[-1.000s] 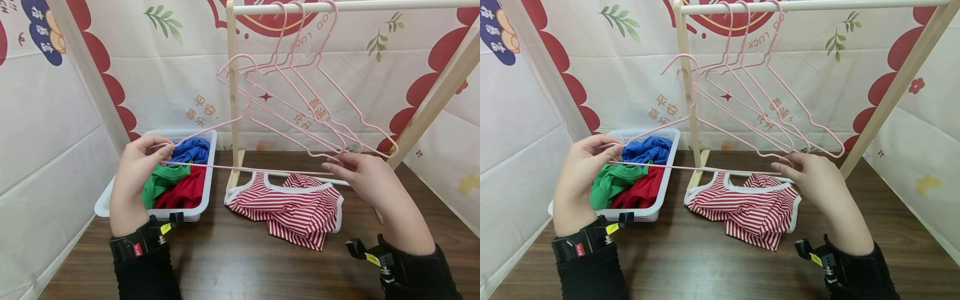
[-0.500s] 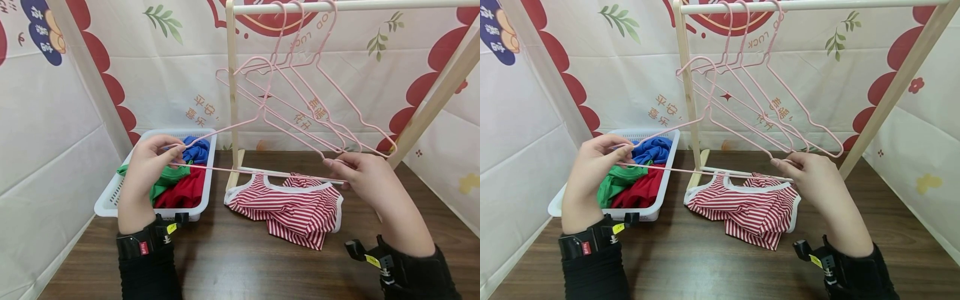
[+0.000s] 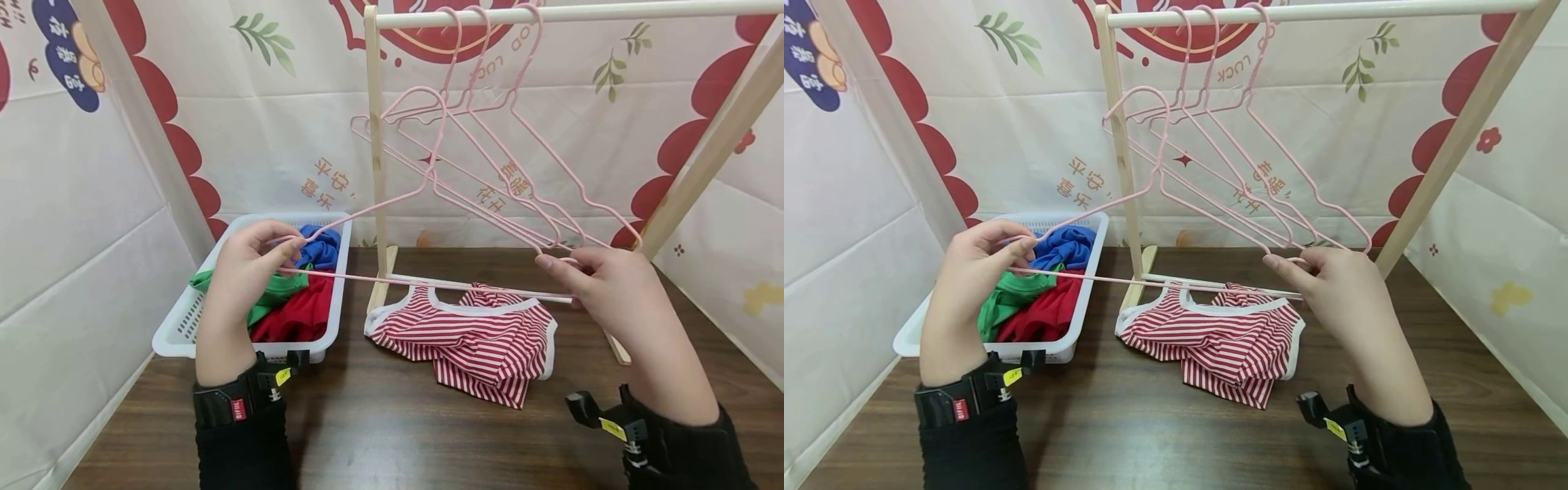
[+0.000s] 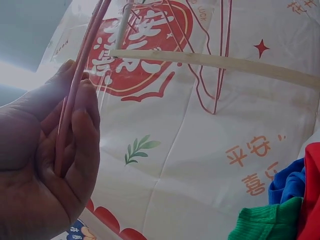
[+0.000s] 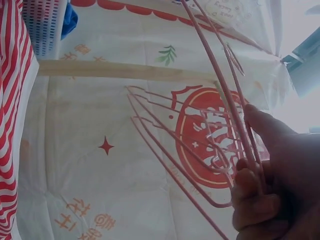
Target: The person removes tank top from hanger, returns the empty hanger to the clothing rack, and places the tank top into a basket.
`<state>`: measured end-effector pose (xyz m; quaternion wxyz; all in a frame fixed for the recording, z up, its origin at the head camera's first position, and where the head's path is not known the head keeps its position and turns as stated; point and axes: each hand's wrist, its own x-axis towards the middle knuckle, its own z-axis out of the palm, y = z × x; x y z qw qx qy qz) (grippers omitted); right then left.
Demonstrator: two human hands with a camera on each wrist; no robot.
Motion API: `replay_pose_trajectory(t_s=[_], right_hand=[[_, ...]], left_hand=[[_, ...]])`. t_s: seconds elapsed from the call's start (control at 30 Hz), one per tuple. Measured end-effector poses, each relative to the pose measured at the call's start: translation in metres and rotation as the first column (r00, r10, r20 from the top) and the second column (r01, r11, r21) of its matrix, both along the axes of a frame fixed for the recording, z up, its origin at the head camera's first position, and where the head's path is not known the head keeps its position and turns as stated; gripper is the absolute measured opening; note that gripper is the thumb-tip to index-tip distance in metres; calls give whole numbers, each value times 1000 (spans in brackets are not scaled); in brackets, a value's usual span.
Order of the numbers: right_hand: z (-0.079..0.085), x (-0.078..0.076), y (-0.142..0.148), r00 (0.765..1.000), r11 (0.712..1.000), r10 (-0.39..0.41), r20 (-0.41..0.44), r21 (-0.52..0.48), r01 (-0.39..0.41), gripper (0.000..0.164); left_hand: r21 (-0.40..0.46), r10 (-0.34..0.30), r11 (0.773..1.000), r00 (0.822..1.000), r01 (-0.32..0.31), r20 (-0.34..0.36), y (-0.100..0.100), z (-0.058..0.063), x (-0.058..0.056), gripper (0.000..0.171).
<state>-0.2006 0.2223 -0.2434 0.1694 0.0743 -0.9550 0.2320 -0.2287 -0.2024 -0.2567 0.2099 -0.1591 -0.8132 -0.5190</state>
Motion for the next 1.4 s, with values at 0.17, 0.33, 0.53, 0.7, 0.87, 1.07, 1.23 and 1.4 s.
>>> replay_pose_trajectory(t_s=[0.17, 0.33, 0.53, 0.7, 0.87, 1.07, 1.23, 1.4], right_hand=[[1, 8, -4, 990, 997, -45, -130, -69, 36, 35], [-1, 11, -8, 956, 984, -88, -279, -173, 40, 28], [-5, 13, -13, 884, 962, -88, -460, -269, -44, 24], [-7, 15, -14, 862, 947, -79, -501, -307, -91, 25], [-14, 15, -3, 851, 945, -85, -518, -313, -96, 23], [-22, 12, 15, 812, 943, -109, -573, -318, -98, 22], [-24, 11, 26, 828, 930, -187, -529, -367, -25, 21], [-25, 12, 35, 833, 910, -254, -491, -413, 33, 17]], left_hand=[[35, 41, 999, 999, -40, -34, 2, 1, 2, 23], [105, 80, 992, 989, -67, -128, 3, 2, 6, 22], [178, 101, 982, 974, -64, -203, 3, 4, 11, 20], [267, 37, 963, 973, 26, -229, 3, 6, 14, 12], [283, -54, 952, 973, 118, -224, 8, 7, 16, 15], [162, -107, 977, 977, 137, -186, 15, 9, 10, 17], [49, -123, 990, 984, 130, -130, 18, 11, 3, 21], [-68, -114, 992, 992, 110, -58, 20, 17, 0, 27]])
